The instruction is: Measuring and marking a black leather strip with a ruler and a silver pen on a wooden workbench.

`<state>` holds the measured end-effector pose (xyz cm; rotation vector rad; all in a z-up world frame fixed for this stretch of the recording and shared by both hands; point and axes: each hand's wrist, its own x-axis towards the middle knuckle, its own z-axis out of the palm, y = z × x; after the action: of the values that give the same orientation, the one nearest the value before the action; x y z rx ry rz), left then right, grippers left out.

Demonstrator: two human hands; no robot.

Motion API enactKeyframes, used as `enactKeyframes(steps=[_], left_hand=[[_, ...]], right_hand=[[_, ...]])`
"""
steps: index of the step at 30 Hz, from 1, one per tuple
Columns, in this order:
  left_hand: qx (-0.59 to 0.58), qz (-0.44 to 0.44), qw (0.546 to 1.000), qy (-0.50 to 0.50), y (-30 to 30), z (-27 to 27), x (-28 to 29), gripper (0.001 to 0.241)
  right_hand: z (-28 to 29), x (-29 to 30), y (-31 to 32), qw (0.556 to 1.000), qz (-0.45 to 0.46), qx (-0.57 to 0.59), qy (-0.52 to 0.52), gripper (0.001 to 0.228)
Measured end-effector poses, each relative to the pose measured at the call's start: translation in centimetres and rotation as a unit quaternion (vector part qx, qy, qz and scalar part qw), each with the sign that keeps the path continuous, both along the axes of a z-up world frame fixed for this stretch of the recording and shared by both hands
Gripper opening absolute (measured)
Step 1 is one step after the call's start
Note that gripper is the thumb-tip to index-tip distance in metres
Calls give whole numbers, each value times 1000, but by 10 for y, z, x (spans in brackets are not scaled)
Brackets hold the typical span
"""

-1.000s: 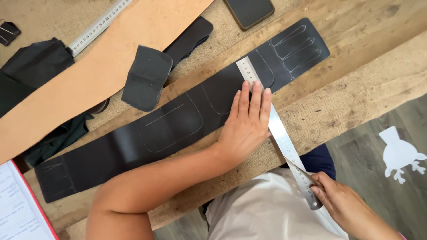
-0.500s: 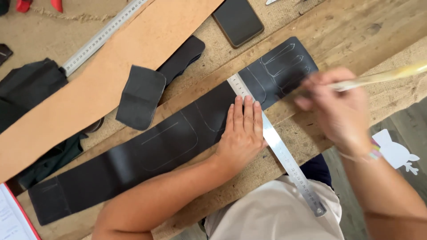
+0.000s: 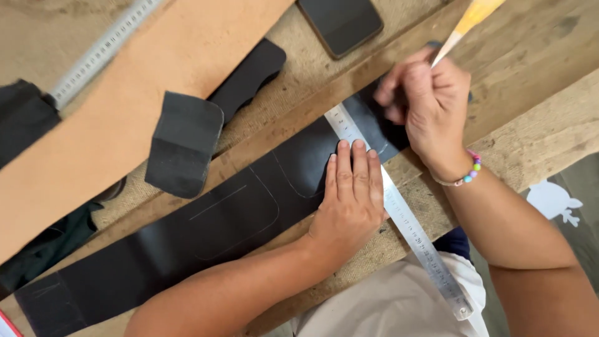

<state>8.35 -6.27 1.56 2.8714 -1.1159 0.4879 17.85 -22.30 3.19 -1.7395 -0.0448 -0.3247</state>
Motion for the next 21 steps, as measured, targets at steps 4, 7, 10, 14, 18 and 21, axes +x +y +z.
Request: enactKeyframes(steps=[4, 7, 10, 14, 18, 21], left_hand=[[-20, 6, 1000, -7, 0, 5, 2, 48], [-31, 12, 999, -24, -1, 6, 4, 43], [-35, 16, 999, -19, -1, 7, 3, 44], [-43, 17, 999, -22, 0, 7, 3, 42], [-24, 15, 999, -18, 0, 6, 2, 43], [-28, 17, 999, -19, -1, 6, 2, 43]], right_hand=[[3, 0, 3, 996, 72, 50, 32, 38], [-1, -2, 1, 997, 51, -55, 27, 44], [-12, -1, -2, 993, 44, -109, 29, 44], [-13, -1, -3, 990, 46, -132, 25, 45], [-14, -1, -3, 990, 52, -127, 17, 45], [-14, 0, -3, 987, 49, -155, 2, 45]])
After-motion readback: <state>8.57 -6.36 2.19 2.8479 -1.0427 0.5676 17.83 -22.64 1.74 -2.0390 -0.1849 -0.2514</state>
